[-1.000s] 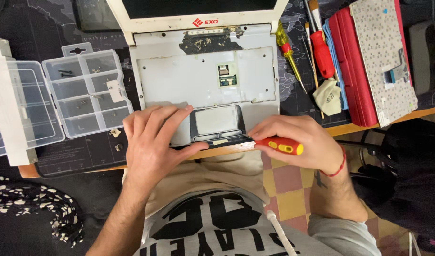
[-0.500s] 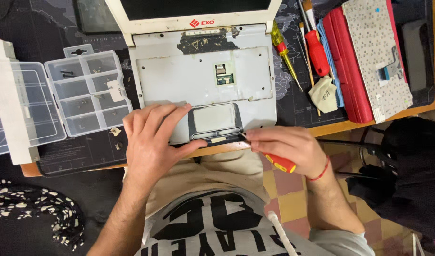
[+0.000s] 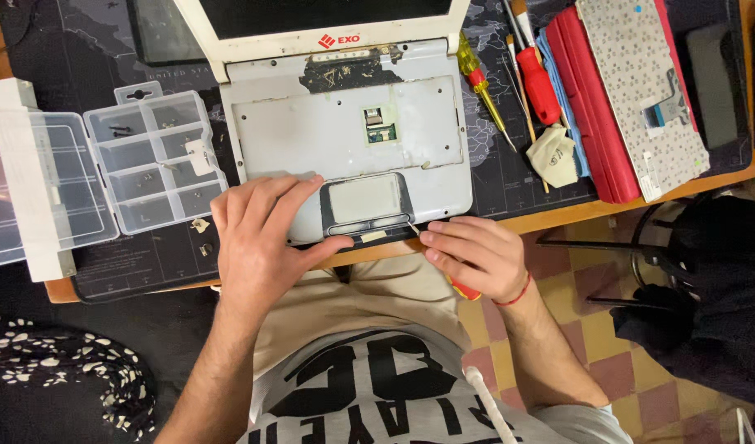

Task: The person opens a white laptop and uses a yellow screwdriver to remove screws from the palm rest area. They then switch to a red screwdriver to continue removing screws from the same area.

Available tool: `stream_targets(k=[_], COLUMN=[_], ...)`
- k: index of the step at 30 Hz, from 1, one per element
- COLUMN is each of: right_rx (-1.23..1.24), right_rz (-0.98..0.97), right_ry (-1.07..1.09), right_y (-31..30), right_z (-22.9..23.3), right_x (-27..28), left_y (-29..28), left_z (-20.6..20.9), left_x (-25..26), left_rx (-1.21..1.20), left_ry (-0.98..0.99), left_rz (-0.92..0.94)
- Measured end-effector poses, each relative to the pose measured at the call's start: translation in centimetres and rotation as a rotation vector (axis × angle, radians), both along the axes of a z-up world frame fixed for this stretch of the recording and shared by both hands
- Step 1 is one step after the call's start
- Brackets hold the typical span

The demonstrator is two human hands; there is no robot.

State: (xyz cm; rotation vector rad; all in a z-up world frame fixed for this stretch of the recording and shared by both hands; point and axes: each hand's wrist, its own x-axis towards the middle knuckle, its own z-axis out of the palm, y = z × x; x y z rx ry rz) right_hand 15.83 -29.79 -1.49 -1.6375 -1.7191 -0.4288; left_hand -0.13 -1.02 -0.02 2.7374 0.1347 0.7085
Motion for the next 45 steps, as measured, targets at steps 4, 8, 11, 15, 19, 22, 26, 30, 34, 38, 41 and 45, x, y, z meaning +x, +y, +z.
stream_targets(k=[4,8,11,15,19,22,26,30,34,38,41,45], right_rx=[0.014,0.029,-0.042,-0.037,-0.076,-0.138,-0.156,-0.255,-0.315,-0.601,-0.836,-0.904], right_rz=[0.006,-0.104,-0.156,-0.114,-0.167,-0.106,-0.039,-0.025,-0.026,-0.175,-0.291,-0.243], right_ry=[0.043,0.625,0.907,0.957,0.920,0.858,0.783,0.689,0.661,0.594,0.521,0.401], right_y=[-0.4,-1.3,-0.9,-0.8,-0.7,-0.3,-0.2,0.1,0.7,1.9,3.5,4.4], right_z=[-1.4,-1.1,1.6,2.7,3.6,4.0,4.0,4.7,6.3,8.7,10.0,10.1], right_x=[-0.7,-1.2,-0.9,0.2,0.7,0.7,0.9,1.4,1.7,2.1,2.4,2.6], left_y=[-0.1,-0.2,-0.2,-0.2,-0.3,-0.4,-0.4,-0.3,-0.3,-0.2,-0.2,-0.3], left_z=[0.0,-0.2,-0.1,-0.4,-0.6,-0.5,-0.4,-0.4,-0.5,-0.4,-0.3,-0.3], left_x=[0.0,-0.1,0.0,-0.1,-0.1,-0.1,-0.1,-0.1,-0.2,-0.2,-0.1,-0.1], left_rx=[-0.015,-0.020,-0.018,0.002,0.024,0.051,0.050,0.048,0.043,0.047,0.038,0.035], left_ry=[0.000,-0.010,-0.017,-0.045,-0.056,-0.072,-0.072,-0.074,-0.063,-0.063,-0.064,-0.067], left_rz=[0.004,0.009,0.006,0.000,0.012,0.013,0.006,0.004,0.003,0.000,-0.010,-0.007])
